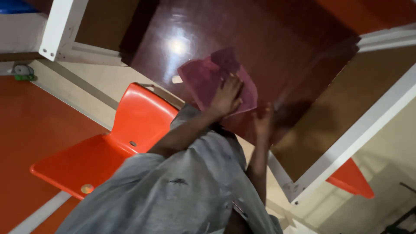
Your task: Cleaning a wooden desk surface with a pink cloth.
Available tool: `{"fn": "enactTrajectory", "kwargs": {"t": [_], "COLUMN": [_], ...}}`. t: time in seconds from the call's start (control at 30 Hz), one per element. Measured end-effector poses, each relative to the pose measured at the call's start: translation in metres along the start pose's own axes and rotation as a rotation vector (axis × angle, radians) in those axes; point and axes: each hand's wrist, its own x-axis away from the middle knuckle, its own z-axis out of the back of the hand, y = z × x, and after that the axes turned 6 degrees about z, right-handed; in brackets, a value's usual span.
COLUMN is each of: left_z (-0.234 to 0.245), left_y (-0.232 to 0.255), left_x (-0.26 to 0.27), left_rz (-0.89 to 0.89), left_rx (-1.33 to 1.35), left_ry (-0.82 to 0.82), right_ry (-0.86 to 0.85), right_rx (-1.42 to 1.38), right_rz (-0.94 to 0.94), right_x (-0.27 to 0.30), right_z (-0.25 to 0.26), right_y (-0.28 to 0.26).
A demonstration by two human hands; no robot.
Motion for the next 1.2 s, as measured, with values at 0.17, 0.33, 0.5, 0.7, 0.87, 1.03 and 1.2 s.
{"fn": "enactTrajectory", "kwargs": {"t": [0.17, 0.33, 0.5, 0.7, 0.87, 1.03, 1.2], "left_z": [0.0, 0.048, 0.148, 0.115, 0.052, -0.045, -0.094], "left_y": [-0.042, -0.179, -0.193, -0.161, -0.083, -0.017, -0.012], "left_x": [-0.008, -0.058, -0.08, -0.083, -0.058, 0.005, 0.08], "left_rz": [-0.157, 0.096, 0.536, 0.658, 0.185, -0.071, -0.402], "left_rx": [-0.253, -0.122, -0.432, -0.684, -0.552, -0.084, -0.009], "left_ry": [-0.114, 0.082, 0.167, 0.015, -0.128, -0.38, -0.703], "right_ry": [0.1, 0.047, -0.095, -0.268, -0.116, 0.027, -0.05], "right_rx": [0.076, -0.028, 0.012, -0.078, -0.06, -0.018, 0.097], "right_rz": [-0.007, -0.189, -0.09, 0.178, 0.265, 0.359, 0.268], "right_x": [0.029, 0.028, 0.013, -0.021, -0.036, -0.053, -0.039], "right_z": [0.03, 0.02, -0.004, -0.01, -0.01, -0.003, -0.037], "right_y": [0.013, -0.061, -0.109, -0.158, -0.166, -0.149, -0.088]}}
